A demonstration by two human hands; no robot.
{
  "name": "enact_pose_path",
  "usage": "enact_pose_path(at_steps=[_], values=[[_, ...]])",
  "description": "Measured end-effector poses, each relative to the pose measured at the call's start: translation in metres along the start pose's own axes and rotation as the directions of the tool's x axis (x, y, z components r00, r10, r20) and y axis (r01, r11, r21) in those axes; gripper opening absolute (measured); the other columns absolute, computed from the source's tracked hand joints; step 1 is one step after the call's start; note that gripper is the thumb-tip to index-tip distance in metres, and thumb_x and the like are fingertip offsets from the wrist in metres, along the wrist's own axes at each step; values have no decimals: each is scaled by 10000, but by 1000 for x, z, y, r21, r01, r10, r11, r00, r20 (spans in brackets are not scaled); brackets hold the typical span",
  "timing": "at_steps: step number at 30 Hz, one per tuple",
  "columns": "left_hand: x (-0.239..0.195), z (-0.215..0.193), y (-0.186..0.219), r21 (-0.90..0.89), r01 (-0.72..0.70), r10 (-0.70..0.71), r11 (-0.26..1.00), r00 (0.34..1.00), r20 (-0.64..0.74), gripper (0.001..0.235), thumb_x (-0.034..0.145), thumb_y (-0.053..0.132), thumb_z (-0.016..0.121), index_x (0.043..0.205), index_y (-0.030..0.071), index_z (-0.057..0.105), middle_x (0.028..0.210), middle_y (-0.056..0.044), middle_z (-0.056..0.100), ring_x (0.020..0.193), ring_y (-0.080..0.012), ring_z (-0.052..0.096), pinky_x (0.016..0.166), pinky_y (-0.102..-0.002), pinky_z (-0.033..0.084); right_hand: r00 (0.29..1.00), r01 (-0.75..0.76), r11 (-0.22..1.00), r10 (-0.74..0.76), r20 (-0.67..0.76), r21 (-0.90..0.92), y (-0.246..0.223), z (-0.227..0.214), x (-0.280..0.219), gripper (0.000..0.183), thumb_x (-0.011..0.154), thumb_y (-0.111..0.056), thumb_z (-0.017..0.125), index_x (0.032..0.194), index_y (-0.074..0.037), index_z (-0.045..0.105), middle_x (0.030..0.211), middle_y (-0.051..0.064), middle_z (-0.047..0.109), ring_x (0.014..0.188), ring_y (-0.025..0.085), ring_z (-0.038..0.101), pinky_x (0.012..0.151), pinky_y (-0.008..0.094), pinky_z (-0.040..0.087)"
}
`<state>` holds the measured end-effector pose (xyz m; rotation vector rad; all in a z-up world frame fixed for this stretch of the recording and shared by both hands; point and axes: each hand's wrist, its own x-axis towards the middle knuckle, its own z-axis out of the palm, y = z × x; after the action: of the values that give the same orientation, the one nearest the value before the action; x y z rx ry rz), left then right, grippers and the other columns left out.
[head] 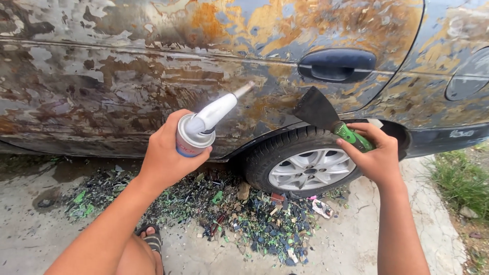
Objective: The person uses a handheld blowtorch to heat the car's side panel and a scraper to remove old paint and rust. The person works along the lower side of the car, moving from the front door area toward the rear wheel arch.
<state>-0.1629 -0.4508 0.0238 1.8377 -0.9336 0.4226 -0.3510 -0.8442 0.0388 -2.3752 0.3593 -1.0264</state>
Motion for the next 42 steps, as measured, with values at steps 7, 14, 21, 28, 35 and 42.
enact_pose_path(at_steps=[7, 14, 21, 28, 35, 42], values=[[3, 5, 11, 29, 33, -36, 999, 994, 102, 664, 693, 242, 868, 1257, 160, 527, 1140, -36, 689, 950, -210, 671, 798, -332, 505, 987, 143, 989, -145, 73, 30, -10, 7, 6, 337, 850, -129, 879, 1145, -51, 735, 1063, 86, 761, 1024, 146, 715, 890, 266, 562], [2, -1, 1, 58, 109, -111, 992, 993, 47, 668, 703, 264, 864, 1266, 162, 520, 1138, -51, 699, 976, -216, 675, 817, -341, 514, 978, 203, 979, -201, 63, -33, -12, 13, 13, 314, 867, -171, 883, 1136, -88, 744, 1055, 41, 766, 1003, 106, 701, 894, 255, 536], [6, -12, -8, 120, 104, -79, 987, 978, -195, 686, 709, 268, 887, 1263, 137, 503, 1079, -65, 715, 903, -236, 690, 785, -369, 524, 975, 222, 974, -221, 35, -30, -13, 8, 13, 347, 863, -132, 899, 1164, -57, 743, 1079, 86, 763, 1017, 133, 703, 898, 268, 539], [-16, 30, -8, 98, -161, 146, 982, 979, 144, 733, 686, 241, 857, 1323, 73, 536, 1218, -115, 683, 1072, -285, 677, 916, -417, 534, 968, 247, 967, -243, 54, -67, -9, 15, 17, 308, 865, -178, 893, 1129, -93, 758, 1039, 18, 765, 924, 89, 673, 872, 256, 522], [0, 1, 3, 113, -24, 36, 993, 993, -111, 623, 778, 242, 863, 1279, 96, 522, 1170, -80, 661, 995, -261, 661, 818, -379, 515, 965, 257, 963, -252, 69, -76, -8, 15, 23, 307, 855, -201, 897, 1102, -83, 759, 1002, 22, 763, 872, 96, 664, 815, 268, 521], [-9, 10, 6, 46, -94, 95, 995, 995, -25, 541, 781, 209, 853, 1234, 82, 586, 1151, -75, 682, 1013, -234, 662, 860, -347, 523, 976, 216, 974, -213, 50, -66, -4, 11, 22, 328, 856, -186, 901, 1129, -78, 756, 1035, 47, 766, 907, 98, 659, 828, 266, 520]])
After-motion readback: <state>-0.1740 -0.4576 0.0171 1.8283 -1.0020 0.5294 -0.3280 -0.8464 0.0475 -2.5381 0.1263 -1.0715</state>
